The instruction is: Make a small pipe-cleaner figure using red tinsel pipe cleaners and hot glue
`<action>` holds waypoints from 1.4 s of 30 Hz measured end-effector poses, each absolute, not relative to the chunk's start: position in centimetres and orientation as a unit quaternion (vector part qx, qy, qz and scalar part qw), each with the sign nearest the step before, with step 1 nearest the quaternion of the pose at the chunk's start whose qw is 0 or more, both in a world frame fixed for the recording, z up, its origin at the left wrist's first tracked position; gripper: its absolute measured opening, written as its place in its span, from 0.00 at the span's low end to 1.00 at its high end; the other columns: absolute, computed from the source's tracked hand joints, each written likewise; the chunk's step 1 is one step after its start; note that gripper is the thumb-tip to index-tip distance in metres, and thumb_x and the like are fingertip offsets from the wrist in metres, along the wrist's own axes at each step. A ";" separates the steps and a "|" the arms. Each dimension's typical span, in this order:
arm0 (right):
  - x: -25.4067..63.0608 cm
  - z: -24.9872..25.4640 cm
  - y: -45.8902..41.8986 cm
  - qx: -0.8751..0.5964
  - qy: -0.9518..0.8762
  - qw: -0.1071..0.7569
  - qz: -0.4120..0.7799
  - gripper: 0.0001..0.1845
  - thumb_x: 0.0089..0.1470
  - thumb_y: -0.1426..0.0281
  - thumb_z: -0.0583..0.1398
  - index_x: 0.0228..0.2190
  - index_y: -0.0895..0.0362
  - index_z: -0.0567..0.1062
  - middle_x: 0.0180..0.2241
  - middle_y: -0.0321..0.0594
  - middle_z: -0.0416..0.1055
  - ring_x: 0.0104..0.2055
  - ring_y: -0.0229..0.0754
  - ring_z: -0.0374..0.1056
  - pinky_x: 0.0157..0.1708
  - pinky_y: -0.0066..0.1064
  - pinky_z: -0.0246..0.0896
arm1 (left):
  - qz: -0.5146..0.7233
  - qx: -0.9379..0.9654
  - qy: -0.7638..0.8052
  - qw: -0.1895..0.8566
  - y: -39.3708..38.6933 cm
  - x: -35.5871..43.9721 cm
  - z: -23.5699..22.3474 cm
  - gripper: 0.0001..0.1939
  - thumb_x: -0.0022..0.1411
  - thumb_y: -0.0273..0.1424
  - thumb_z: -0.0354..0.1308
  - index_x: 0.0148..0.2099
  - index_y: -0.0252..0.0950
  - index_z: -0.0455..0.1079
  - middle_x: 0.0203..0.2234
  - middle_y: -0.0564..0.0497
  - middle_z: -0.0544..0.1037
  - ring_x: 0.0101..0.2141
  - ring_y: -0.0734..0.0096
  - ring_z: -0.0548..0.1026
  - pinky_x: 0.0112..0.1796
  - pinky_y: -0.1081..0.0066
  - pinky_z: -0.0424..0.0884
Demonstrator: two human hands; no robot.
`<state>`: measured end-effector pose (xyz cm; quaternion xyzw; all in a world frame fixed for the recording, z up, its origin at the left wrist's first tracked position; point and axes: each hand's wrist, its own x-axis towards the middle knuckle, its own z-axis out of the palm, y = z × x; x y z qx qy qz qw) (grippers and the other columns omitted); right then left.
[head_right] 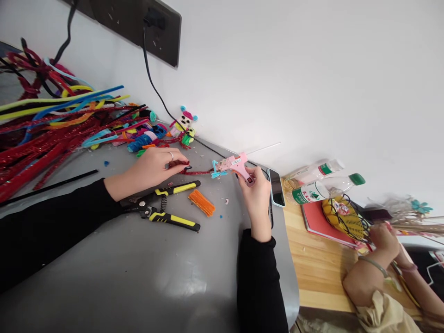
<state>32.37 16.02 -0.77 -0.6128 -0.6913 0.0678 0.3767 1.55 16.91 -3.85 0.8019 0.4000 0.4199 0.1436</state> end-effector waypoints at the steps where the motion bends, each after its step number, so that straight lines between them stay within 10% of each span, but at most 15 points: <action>1: 32.5 -0.7 16.0 -0.612 -0.693 0.376 0.068 0.17 0.52 0.53 0.66 0.35 0.53 0.75 0.38 0.46 0.83 0.29 0.44 0.70 0.32 0.36 0.67 | 0.422 0.801 0.399 0.143 16.9 1.5 -3.9 0.12 0.70 0.32 0.55 0.41 0.37 0.81 0.38 0.47 0.86 0.36 0.65 0.83 0.41 0.70 0.78; 23: 32.0 -4.3 17.4 -0.627 -0.719 0.294 0.059 0.17 0.52 0.55 0.67 0.36 0.53 0.74 0.40 0.46 0.76 0.43 0.52 0.67 0.45 0.44 0.65 | 0.518 0.699 0.473 0.139 16.1 1.4 -2.6 0.09 0.65 0.30 0.57 0.39 0.35 0.79 0.36 0.47 0.87 0.33 0.66 0.84 0.37 0.72 0.81; 31: 29.5 -2.7 16.8 -0.530 -0.728 0.436 0.009 0.14 0.64 0.61 0.63 0.48 0.53 0.77 0.47 0.48 0.78 0.46 0.50 0.73 0.50 0.45 0.70 | 0.555 0.649 0.472 0.219 15.8 1.8 -2.1 0.09 0.61 0.33 0.60 0.37 0.35 0.79 0.32 0.48 0.86 0.31 0.65 0.84 0.35 0.73 0.82; 42: 25.2 -3.5 15.2 -0.415 -0.793 0.421 0.146 0.13 0.66 0.66 0.64 0.51 0.52 0.79 0.48 0.46 0.83 0.48 0.47 0.79 0.51 0.41 0.75 | 0.588 0.603 0.437 0.316 15.3 2.4 -1.6 0.08 0.56 0.34 0.64 0.36 0.35 0.78 0.32 0.47 0.85 0.31 0.65 0.84 0.33 0.72 0.83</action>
